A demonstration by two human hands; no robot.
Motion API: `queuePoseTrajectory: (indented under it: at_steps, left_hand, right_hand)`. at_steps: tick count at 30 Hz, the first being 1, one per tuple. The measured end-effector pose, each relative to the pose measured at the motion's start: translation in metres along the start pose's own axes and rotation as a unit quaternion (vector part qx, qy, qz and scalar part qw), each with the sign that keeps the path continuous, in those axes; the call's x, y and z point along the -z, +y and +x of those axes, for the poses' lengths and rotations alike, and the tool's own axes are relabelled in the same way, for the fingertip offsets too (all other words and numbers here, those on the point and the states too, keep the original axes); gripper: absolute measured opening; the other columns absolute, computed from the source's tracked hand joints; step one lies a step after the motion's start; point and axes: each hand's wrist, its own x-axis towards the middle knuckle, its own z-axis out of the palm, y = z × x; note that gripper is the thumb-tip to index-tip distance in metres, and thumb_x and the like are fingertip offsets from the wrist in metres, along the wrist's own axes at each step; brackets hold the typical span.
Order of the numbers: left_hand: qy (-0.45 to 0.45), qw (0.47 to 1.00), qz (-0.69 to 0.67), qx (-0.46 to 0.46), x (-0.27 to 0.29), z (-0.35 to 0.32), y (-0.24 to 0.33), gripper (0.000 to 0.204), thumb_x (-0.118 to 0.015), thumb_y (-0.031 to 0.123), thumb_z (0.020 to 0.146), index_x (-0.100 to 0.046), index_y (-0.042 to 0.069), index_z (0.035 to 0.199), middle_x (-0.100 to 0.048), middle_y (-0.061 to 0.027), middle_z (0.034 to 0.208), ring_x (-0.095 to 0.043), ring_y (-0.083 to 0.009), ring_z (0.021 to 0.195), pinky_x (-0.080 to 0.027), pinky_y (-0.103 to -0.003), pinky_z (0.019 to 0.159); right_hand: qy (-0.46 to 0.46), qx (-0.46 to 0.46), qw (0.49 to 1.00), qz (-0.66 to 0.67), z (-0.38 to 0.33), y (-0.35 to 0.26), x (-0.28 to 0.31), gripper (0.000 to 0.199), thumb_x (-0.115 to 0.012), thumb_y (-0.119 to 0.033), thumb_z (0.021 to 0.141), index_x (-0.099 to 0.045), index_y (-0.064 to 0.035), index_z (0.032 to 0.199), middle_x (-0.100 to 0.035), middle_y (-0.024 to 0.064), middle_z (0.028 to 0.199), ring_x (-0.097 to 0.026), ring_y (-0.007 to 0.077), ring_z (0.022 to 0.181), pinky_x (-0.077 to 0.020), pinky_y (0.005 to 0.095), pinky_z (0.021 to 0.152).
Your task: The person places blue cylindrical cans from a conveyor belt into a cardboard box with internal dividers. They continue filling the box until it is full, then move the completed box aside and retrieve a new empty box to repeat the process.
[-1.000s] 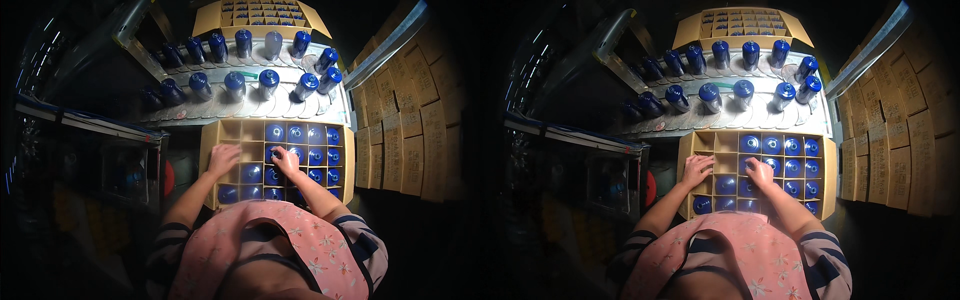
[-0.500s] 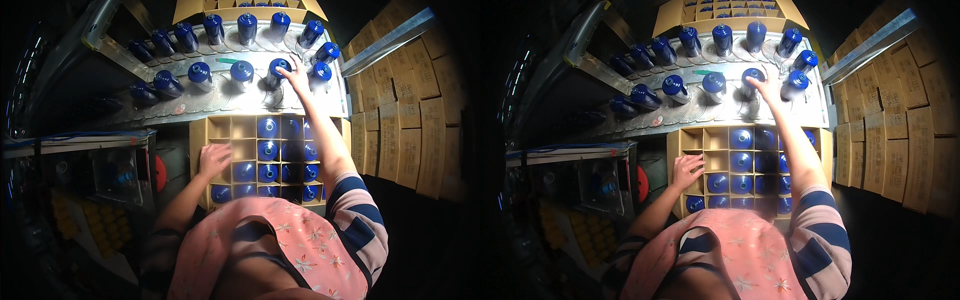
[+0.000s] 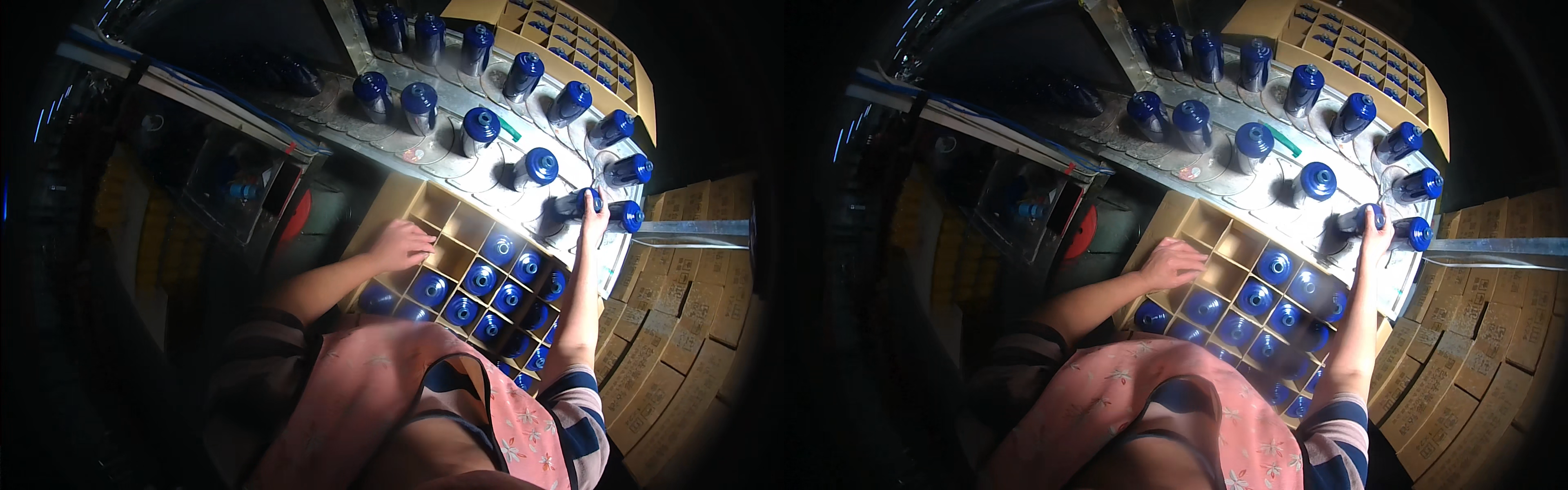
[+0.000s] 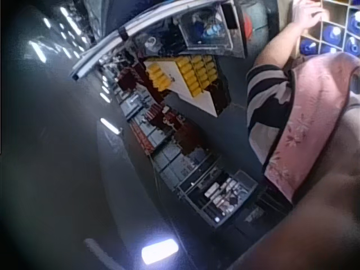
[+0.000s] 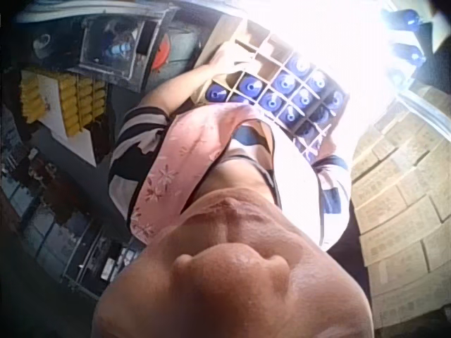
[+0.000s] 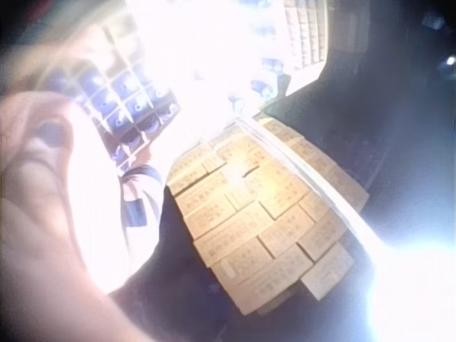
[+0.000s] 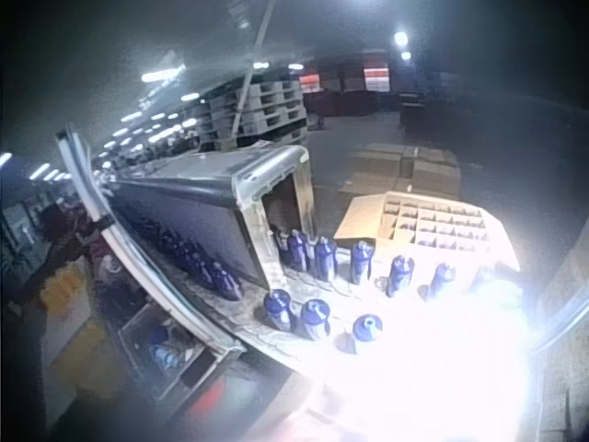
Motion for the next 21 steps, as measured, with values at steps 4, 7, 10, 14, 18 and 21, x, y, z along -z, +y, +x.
queuePoseTrajectory:
  at_steps: [4, 7, 10, 14, 18, 21]
  left_hand:
    - [-0.021, 0.999, -0.008, 0.029, 0.003, 0.000, 0.008, 0.019, -0.071, 0.021, 0.077, -0.074, 0.021, 0.096, -0.070, 0.0024, 0.110, -0.060, -0.0166, 0.103, -0.040, -0.038, 0.092]
    - [0.052, 0.998, -0.009, 0.043, 0.005, 0.007, 0.024, 0.025, -0.070, 0.020, 0.078, -0.073, 0.021, 0.103, -0.069, 0.0029, 0.112, -0.055, -0.0171, 0.110, -0.039, -0.038, 0.093]
    - [-0.055, 0.993, -0.107, 0.002, 0.000, 0.018, 0.058, 0.027, -0.070, 0.019, 0.079, -0.071, 0.021, 0.106, -0.069, 0.0038, 0.108, -0.055, -0.0183, 0.105, -0.039, -0.038, 0.092]
    - [-0.248, 0.958, -0.141, -0.016, 0.008, 0.018, 0.080, 0.031, -0.069, 0.020, 0.079, -0.068, 0.021, 0.110, -0.068, 0.0030, 0.102, -0.056, -0.0201, 0.101, -0.040, -0.037, 0.091]
    - [-0.150, 0.971, -0.174, -0.061, 0.027, 0.001, 0.063, 0.029, -0.069, 0.020, 0.079, -0.070, 0.019, 0.108, -0.068, 0.0047, 0.105, -0.055, -0.0196, 0.103, -0.042, -0.037, 0.091]
    - [-0.122, 0.975, -0.159, -0.097, 0.031, -0.013, 0.045, 0.031, -0.070, 0.015, 0.077, -0.071, 0.020, 0.108, -0.068, 0.0044, 0.113, -0.056, -0.0188, 0.103, -0.043, -0.036, 0.090]
  right_hand:
    - [0.017, -0.027, 0.994, -0.102, -0.007, -0.013, 0.052, 0.080, -0.078, -0.039, 0.078, -0.045, 0.0066, 0.136, -0.046, 0.0259, 0.139, -0.045, 0.0334, 0.130, -0.0322, 0.0387, 0.110]
    - [-0.027, 0.078, 0.996, -0.028, -0.057, -0.031, 0.082, 0.052, -0.070, -0.020, 0.087, -0.053, 0.0005, 0.132, -0.052, 0.0178, 0.135, -0.048, 0.0269, 0.125, -0.0326, 0.0384, 0.110]
    - [-0.141, 0.051, 0.972, -0.179, -0.114, -0.035, 0.104, 0.043, -0.070, -0.019, 0.088, -0.058, -0.0052, 0.127, -0.054, 0.0160, 0.132, -0.048, 0.0291, 0.125, -0.0372, 0.0408, 0.106]
    - [-0.178, 0.057, 0.952, -0.244, -0.185, -0.052, 0.133, 0.044, -0.069, -0.018, 0.087, -0.059, -0.0081, 0.129, -0.042, 0.0139, 0.146, -0.042, 0.0313, 0.132, -0.0369, 0.0422, 0.109]
    - [-0.169, -0.023, 0.954, -0.247, -0.218, -0.082, 0.143, 0.042, -0.069, -0.014, 0.086, -0.060, -0.0079, 0.127, -0.046, 0.0123, 0.143, -0.044, 0.0309, 0.131, -0.0351, 0.0402, 0.109]
    - [-0.180, -0.032, 0.965, -0.187, -0.241, -0.093, 0.124, 0.037, -0.071, -0.013, 0.085, -0.064, -0.0061, 0.120, -0.047, 0.0123, 0.143, -0.032, 0.0294, 0.140, -0.0291, 0.0385, 0.113]
